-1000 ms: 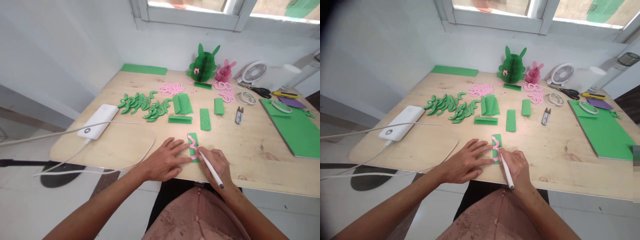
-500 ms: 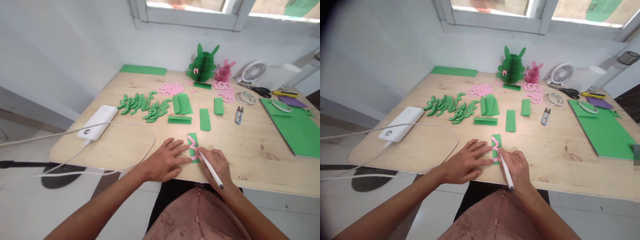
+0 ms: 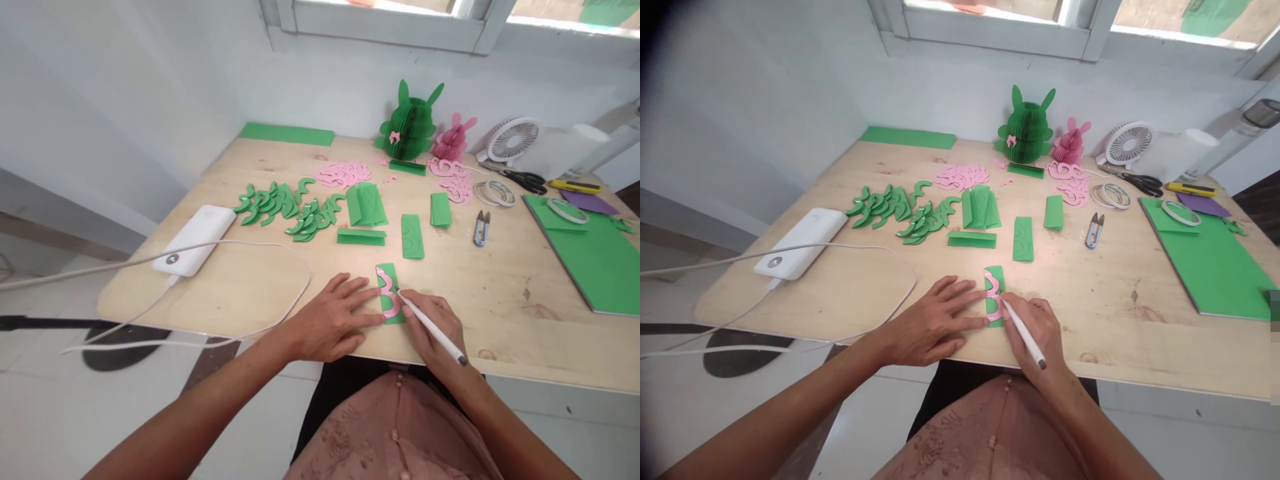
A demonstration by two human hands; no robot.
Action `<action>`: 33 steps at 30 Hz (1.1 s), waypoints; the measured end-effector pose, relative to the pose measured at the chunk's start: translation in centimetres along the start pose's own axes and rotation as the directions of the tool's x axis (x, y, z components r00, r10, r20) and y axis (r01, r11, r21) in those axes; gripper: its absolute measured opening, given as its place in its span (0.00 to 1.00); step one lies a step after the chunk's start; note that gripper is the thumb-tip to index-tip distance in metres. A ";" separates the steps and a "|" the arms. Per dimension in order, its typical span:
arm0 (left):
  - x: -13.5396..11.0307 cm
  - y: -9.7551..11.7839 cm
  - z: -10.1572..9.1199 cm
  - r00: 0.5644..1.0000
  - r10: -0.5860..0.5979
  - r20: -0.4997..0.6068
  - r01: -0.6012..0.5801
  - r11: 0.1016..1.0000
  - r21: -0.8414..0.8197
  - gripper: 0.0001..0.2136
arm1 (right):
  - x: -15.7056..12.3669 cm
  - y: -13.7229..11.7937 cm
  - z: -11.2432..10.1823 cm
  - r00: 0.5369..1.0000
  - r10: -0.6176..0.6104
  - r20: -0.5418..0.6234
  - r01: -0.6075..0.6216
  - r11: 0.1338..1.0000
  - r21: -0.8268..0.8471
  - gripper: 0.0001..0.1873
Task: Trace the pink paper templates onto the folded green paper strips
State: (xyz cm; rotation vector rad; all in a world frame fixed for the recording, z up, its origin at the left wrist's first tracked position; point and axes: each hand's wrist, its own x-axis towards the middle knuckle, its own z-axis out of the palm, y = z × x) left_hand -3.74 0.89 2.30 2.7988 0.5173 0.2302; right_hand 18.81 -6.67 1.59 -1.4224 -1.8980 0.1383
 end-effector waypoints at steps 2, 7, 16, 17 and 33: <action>0.0 0.0 0.0 1.000 0.003 -0.004 -0.003 1.000 -0.002 0.20 | -0.1 -0.1 -0.3 0.992 0.124 0.001 -0.123 0.989 0.080 0.10; 0.0 0.0 0.0 1.000 0.005 -0.015 -0.005 1.000 -0.006 0.20 | 0.2 -0.7 -0.5 0.928 0.364 0.080 -0.369 0.872 0.323 0.08; 0.0 0.0 0.0 1.000 0.005 -0.024 -0.006 1.000 -0.022 0.22 | 0.6 -1.2 1.2 0.891 0.435 0.133 -0.453 0.824 0.340 0.04; 0.0 -0.1 0.0 1.000 0.005 -0.024 -0.006 1.000 -0.023 0.22 | 0.5 -1.2 1.3 0.888 0.442 0.124 -0.457 0.825 0.333 0.04; 0.0 -0.1 0.0 1.000 0.000 -0.030 0.000 1.000 -0.018 0.21 | 0.6 -1.5 1.5 0.886 0.445 0.133 -0.464 0.844 0.268 0.06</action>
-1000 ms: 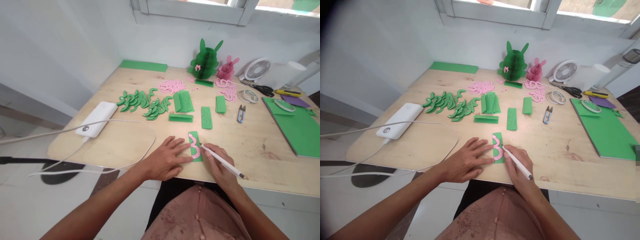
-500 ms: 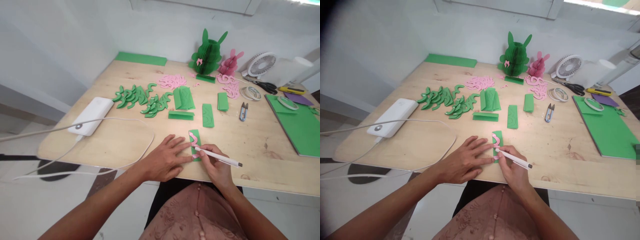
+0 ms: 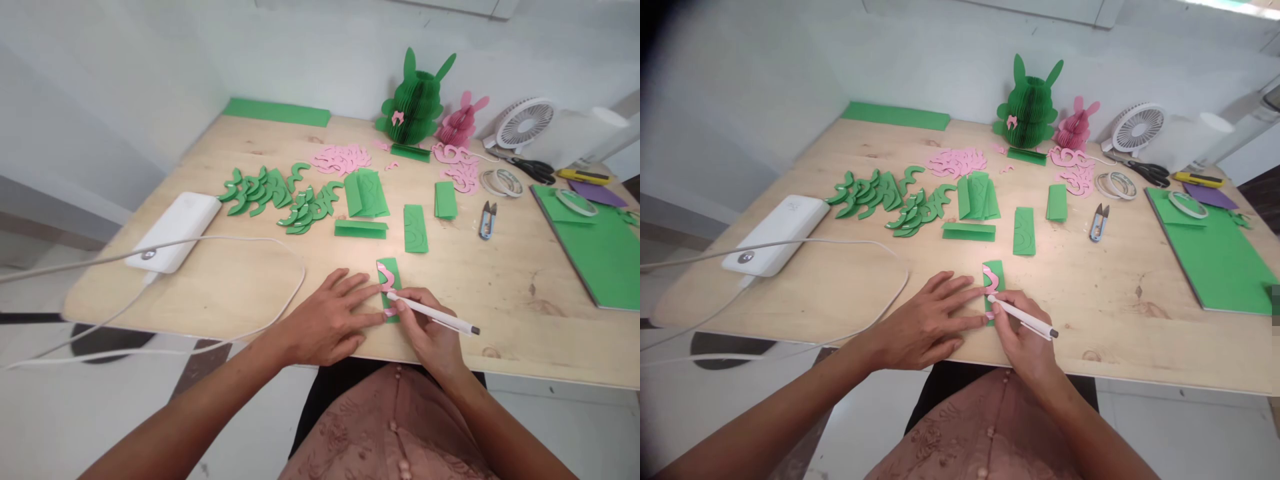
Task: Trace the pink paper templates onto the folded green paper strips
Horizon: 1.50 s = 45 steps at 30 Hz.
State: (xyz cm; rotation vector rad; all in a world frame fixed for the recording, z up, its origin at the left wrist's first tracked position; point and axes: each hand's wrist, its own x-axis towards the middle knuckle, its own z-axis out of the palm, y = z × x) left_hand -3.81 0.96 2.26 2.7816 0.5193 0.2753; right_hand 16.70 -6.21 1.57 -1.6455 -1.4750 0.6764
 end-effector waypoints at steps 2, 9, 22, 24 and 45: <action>0.0 0.0 0.0 1.000 0.002 0.002 -0.002 1.000 -0.004 0.22 | 0.0 -0.1 0.0 1.000 -0.016 -0.003 0.015 1.000 -0.022 0.06; 0.1 0.0 0.0 1.000 0.004 0.003 -0.004 1.000 -0.010 0.22 | 0.1 -0.3 0.0 0.997 -0.082 -0.008 0.081 0.992 -0.100 0.06; 0.1 0.1 -0.2 1.000 0.004 0.005 -0.004 1.000 0.014 0.23 | 0.0 -0.3 -0.1 0.997 -0.082 -0.014 0.080 0.991 -0.108 0.07; 0.1 0.1 -0.2 1.000 0.007 0.007 -0.007 1.000 0.013 0.22 | 0.0 -0.4 -0.1 0.996 -0.088 -0.019 0.086 0.990 -0.111 0.07; 0.1 0.2 -0.2 1.000 0.010 -0.008 -0.010 1.000 0.005 0.23 | -0.2 -0.3 -0.2 0.995 -0.095 -0.037 0.090 0.989 -0.121 0.06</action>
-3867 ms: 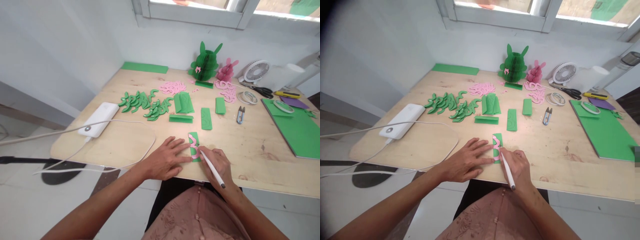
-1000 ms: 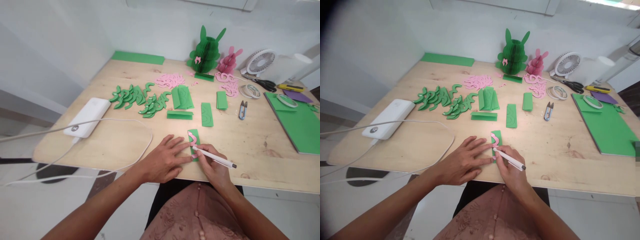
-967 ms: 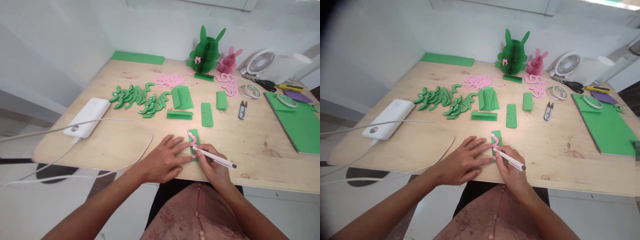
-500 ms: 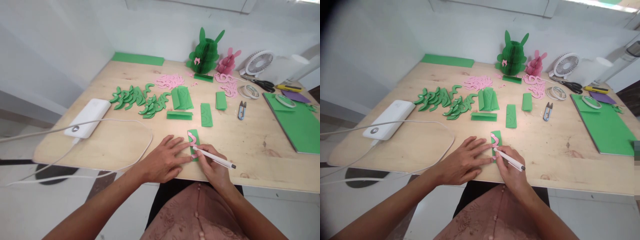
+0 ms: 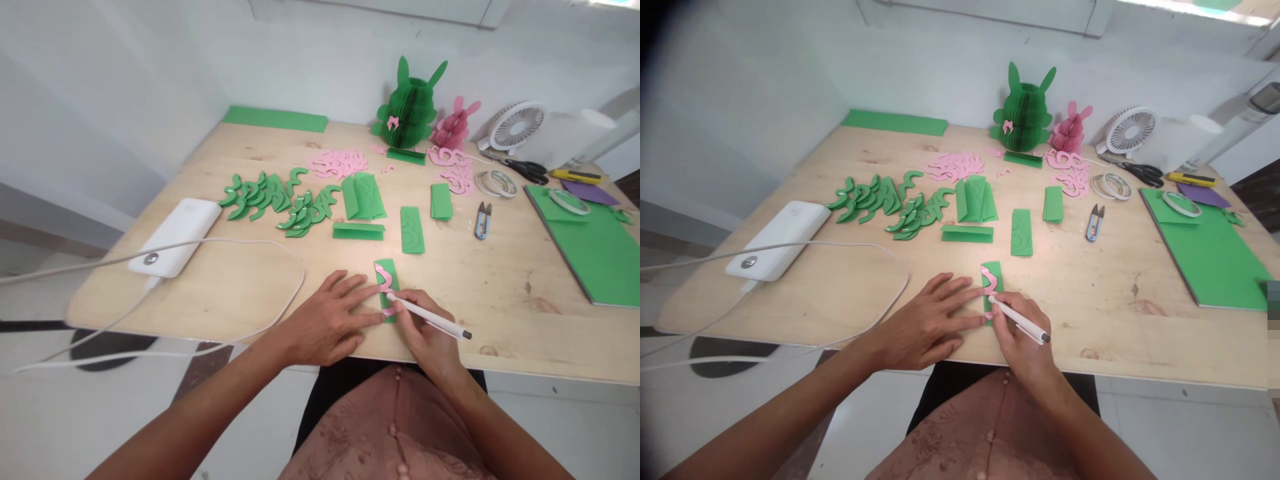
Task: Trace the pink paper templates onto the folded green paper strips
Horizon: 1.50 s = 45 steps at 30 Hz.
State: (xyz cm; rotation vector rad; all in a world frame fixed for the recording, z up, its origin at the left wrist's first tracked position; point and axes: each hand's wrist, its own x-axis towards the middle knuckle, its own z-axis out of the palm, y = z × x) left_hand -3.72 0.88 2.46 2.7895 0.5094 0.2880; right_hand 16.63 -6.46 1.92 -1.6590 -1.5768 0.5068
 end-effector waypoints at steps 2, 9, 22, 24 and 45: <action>0.0 0.0 0.0 1.000 -0.002 0.005 0.002 1.000 0.000 0.22 | 0.0 0.0 0.0 1.000 0.000 0.001 0.000 1.000 0.003 0.06; 0.0 0.0 0.0 1.000 -0.001 -0.010 0.001 1.000 0.014 0.21 | -0.1 0.3 0.0 1.000 0.003 -0.005 -0.003 1.000 0.000 0.06; 0.0 0.0 0.0 1.000 0.002 -0.004 -0.002 1.000 0.009 0.21 | -0.2 0.2 -0.1 0.999 -0.027 -0.020 0.026 0.999 -0.019 0.06; 0.1 0.0 0.0 1.000 0.005 -0.004 -0.005 1.000 0.008 0.21 | -0.2 0.2 -0.1 0.999 -0.033 -0.021 0.032 0.999 -0.034 0.06; 0.0 -0.1 0.2 1.000 0.005 -0.006 -0.005 1.000 -0.016 0.20 | -0.4 0.0 -0.6 0.992 -0.120 -0.047 0.114 0.987 -0.116 0.06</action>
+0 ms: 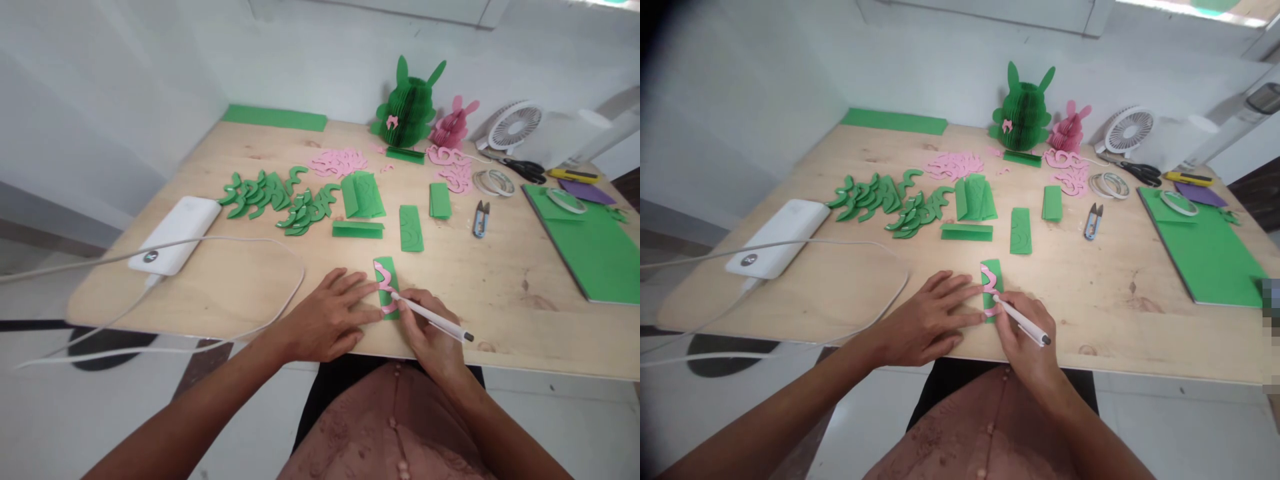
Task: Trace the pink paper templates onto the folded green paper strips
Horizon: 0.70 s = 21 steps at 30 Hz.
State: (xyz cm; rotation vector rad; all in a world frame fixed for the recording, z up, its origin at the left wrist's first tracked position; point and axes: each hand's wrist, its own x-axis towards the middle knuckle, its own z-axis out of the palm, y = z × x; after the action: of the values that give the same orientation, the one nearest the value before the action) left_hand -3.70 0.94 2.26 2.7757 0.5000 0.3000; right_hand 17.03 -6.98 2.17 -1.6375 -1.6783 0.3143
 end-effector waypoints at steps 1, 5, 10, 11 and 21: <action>0.0 0.0 0.0 1.000 0.000 0.001 0.000 1.000 -0.001 0.20 | 0.0 0.0 0.0 1.000 0.001 -0.001 -0.001 1.000 -0.003 0.06; 0.0 0.0 0.0 1.000 -0.008 0.008 0.008 1.000 -0.004 0.20 | -0.2 0.2 -0.1 1.000 0.001 -0.008 -0.001 1.000 -0.013 0.05; 0.0 0.0 0.0 1.000 -0.009 0.008 0.009 1.000 -0.010 0.20 | -0.2 0.1 -0.1 1.000 -0.002 -0.008 0.002 0.999 -0.033 0.05; 0.0 0.0 0.0 1.000 -0.008 0.008 0.008 1.000 -0.010 0.20 | -0.2 0.1 -0.2 1.000 -0.004 -0.009 0.004 0.999 -0.036 0.04; 0.0 0.0 0.0 1.000 -0.006 0.009 0.006 1.000 -0.002 0.19 | -0.5 0.3 -0.2 1.000 0.000 0.000 0.000 0.999 -0.050 0.05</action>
State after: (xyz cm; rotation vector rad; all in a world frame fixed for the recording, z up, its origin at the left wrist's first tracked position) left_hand -3.66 0.93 2.29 2.7717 0.5053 0.2861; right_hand 17.35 -7.45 2.01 -1.6740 -1.6988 0.2738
